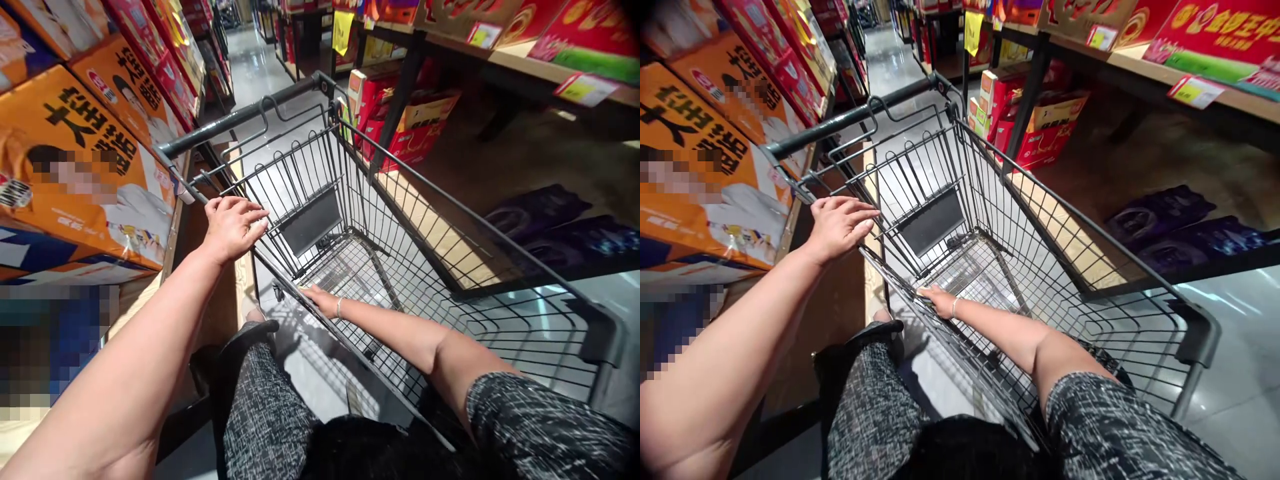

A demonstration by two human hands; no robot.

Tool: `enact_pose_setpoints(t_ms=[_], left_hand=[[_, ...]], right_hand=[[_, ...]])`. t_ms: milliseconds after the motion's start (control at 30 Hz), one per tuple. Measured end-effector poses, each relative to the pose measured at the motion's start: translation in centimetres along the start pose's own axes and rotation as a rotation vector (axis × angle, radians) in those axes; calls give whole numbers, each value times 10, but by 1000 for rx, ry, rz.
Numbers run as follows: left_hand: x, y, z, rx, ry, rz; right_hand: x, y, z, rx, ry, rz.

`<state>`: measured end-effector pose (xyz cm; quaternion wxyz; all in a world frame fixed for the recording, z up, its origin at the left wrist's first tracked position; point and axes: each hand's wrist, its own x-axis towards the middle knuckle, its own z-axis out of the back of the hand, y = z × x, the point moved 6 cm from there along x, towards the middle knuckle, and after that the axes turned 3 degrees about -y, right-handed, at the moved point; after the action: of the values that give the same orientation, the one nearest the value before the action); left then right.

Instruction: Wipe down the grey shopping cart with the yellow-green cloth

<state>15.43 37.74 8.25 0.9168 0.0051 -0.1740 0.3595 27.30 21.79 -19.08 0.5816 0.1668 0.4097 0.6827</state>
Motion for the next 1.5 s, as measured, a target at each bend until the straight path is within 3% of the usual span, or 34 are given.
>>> enact_pose_setpoints(t_ms=[133, 267, 367, 433, 500, 567, 633, 733, 833, 967, 1067, 1200, 1267, 1367, 1500], left_hand=[[1, 0, 2, 25, 33, 5], [2, -9, 8, 115, 65, 12], [4, -30, 8, 82, 102, -20], [4, -45, 5, 47, 124, -33], [4, -54, 1, 53, 131, -28], [2, -58, -3, 69, 128, -29], [1, -58, -6, 61, 123, -36], [0, -55, -9, 47, 114, -34], [0, -52, -11, 42, 108, -36], [1, -52, -11, 38, 108, -35], [2, -52, -11, 36, 115, -29], [2, -52, -11, 9, 124, -26], [2, -51, -11, -25, 122, -20], [2, -50, -11, -66, 120, -3], [2, -50, -12, -66, 135, 0]], right_hand=[[-21, 59, 56, 56, -57, 211], [-58, 140, 126, 133, -299, 558], [-71, 160, 141, 174, -466, 695], [-63, 137, 123, 196, -487, 645], [-51, 92, 88, 179, -428, 496], [-43, 37, 47, 40, -270, 307], [-46, -19, 18, -298, -66, 80], [-62, -83, 34, -608, -16, -163], [-73, -117, 91, -724, -80, -317], [-71, -117, 179, -891, -129, -411], [-64, -76, 243, -1074, -236, -329], [-66, -5, 322, -1217, -601, -198], [-68, 9, 346, -1224, -700, -197], [-62, -7, 338, -1243, -593, -208], [-58, -66, 263, -1244, -287, -264]])
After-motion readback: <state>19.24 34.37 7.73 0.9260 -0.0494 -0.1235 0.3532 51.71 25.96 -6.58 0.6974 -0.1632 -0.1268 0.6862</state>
